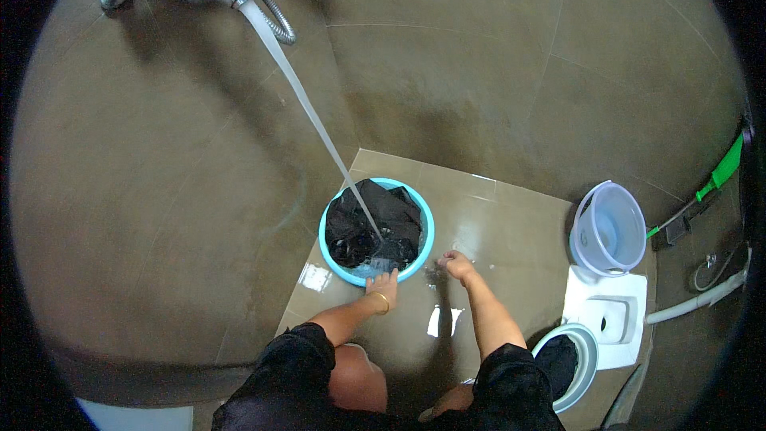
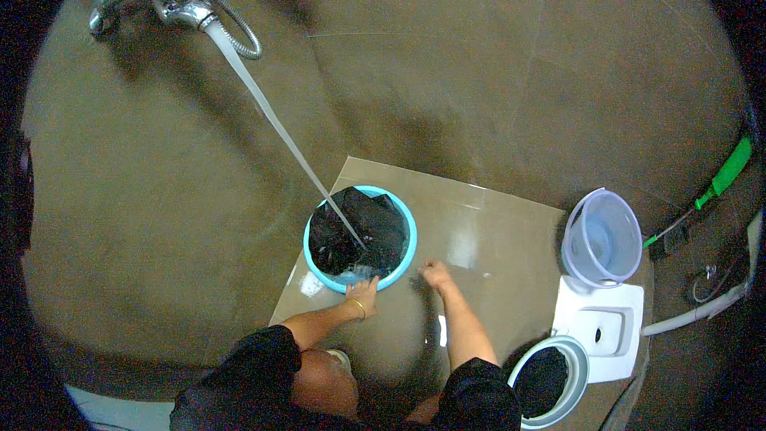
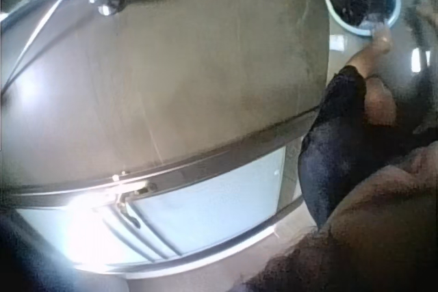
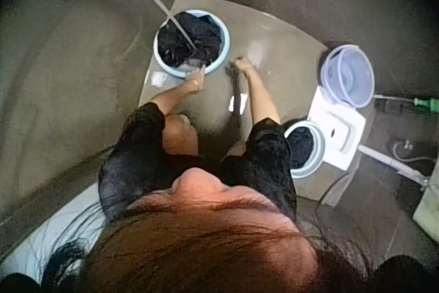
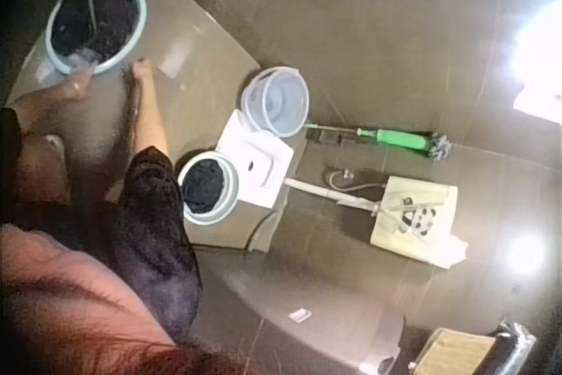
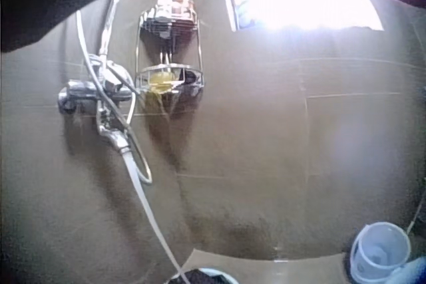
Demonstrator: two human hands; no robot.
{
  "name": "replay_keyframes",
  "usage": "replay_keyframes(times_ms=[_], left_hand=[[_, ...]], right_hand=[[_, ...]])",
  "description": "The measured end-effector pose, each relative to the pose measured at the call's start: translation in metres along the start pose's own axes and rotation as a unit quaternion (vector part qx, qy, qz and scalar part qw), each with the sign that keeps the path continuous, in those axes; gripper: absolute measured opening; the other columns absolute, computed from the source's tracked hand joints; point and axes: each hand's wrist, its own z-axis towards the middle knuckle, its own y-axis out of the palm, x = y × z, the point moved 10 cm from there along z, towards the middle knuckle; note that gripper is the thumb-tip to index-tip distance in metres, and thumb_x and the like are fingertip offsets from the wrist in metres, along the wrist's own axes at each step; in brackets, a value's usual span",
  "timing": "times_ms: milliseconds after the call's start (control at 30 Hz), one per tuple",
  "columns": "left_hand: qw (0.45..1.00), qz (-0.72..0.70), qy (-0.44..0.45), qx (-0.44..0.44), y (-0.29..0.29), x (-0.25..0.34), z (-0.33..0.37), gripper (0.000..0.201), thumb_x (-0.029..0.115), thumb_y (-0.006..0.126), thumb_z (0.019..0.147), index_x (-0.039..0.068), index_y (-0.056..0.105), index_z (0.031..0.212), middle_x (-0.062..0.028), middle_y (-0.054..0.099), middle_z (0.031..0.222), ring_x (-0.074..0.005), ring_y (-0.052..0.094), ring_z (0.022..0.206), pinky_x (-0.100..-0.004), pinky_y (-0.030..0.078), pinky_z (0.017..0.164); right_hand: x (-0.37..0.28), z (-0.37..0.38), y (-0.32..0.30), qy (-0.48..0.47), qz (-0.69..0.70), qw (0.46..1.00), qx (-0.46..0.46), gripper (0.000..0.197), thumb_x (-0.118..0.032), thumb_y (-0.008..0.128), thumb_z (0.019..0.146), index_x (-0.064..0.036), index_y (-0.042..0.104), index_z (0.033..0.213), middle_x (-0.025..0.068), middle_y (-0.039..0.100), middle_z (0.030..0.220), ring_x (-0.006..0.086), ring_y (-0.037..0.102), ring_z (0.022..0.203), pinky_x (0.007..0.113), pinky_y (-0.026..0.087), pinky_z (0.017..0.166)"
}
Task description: The person washes a black cloth by hand in a blue basin filled with water. They repeatedly submerge, scrub, and wring the cloth, then rinse it under running water from a shower head before placing it into a white bucket.
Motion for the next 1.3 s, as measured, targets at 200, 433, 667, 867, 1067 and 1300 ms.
replay_keyframes(times_ms=[200, 433, 667, 867, 1067, 1300], left_hand=[[0.999, -0.009, 0.019, -0.028, 0.008, -0.013, -0.008, 0.073, 0.04, 0.066, 0.071, 0.013, 0.037, 0.132, -0.0129, 0.047, 0.127, -0.0295, 0.044, 0.119, -0.0523, 0.032, 0.096], [0.992, -0.068, 0.071, -0.077, 0.009, 0.004, -0.027, 0.051, 0.044, 0.064, 0.07, 0.019, 0.058, 0.114, -0.0119, 0.06, 0.109, -0.0321, 0.055, 0.106, -0.0477, 0.04, 0.087], [0.955, -0.015, -0.141, 0.262, -0.109, -0.079, -0.022, 0.069, 0.03, 0.078, 0.063, 0.021, 0.045, 0.124, -0.0173, 0.028, 0.14, -0.0357, 0.026, 0.13, -0.0522, 0.031, 0.096], [0.949, -0.253, -0.084, 0.167, -0.084, -0.111, -0.011, 0.025, 0.02, 0.076, 0.065, 0.011, 0.055, 0.076, -0.0066, 0.055, 0.093, -0.0248, 0.056, 0.08, -0.039, 0.047, 0.065], [0.852, -0.451, 0.051, 0.261, -0.176, -0.143, -0.066, 0.027, 0.003, 0.07, 0.075, 0.009, 0.044, 0.071, 0.0001, 0.054, 0.067, -0.0079, 0.05, 0.054, -0.0226, 0.044, 0.05], [0.965, -0.098, 0.055, 0.238, -0.1, -0.082, -0.041, 0.047, 0.018, 0.076, 0.064, 0.015, 0.059, 0.108, -0.013, 0.057, 0.108, -0.0292, 0.053, 0.106, -0.0394, 0.043, 0.09]], right_hand=[[-0.055, -0.036, 0.054, -0.048, 0.082, 0.994, -0.045, 0.084, -0.022, 0.068, 0.077, -0.0045, 0.018, 0.142, 0.0231, 0.05, 0.125, 0.03, 0.048, 0.117, 0.037, 0.039, 0.096], [-0.018, -0.022, 0.074, -0.004, 0.029, 0.999, -0.034, 0.096, -0.014, 0.072, 0.072, -0.0134, 0.009, 0.144, 0.0223, 0.055, 0.116, 0.0297, 0.059, 0.096, 0.036, 0.05, 0.08], [-0.044, -0.051, 0.05, -0.025, -0.231, 0.973, -0.015, 0.066, -0.028, 0.069, 0.074, -0.0216, 0.041, 0.134, 0.0187, 0.055, 0.116, 0.0321, 0.056, 0.105, 0.041, 0.046, 0.09], [-0.096, -0.07, 0.049, -0.094, -0.235, 0.967, 0.003, 0.063, -0.028, 0.068, 0.074, -0.0184, 0.042, 0.131, 0.0189, 0.046, 0.125, 0.0358, 0.049, 0.113, 0.042, 0.043, 0.094], [-0.112, -0.064, 0.05, -0.123, -0.232, 0.958, 0.118, 0.083, -0.016, 0.07, 0.07, -0.0143, 0.025, 0.14, 0.025, 0.032, 0.136, 0.0373, 0.045, 0.115, 0.041, 0.041, 0.097], [-0.089, -0.034, 0.107, -0.046, -0.24, 0.969, 0.023, 0.08, -0.019, 0.065, 0.072, -0.0139, 0.024, 0.141, 0.0257, 0.053, 0.114, 0.0356, 0.052, 0.108, 0.039, 0.041, 0.094]])
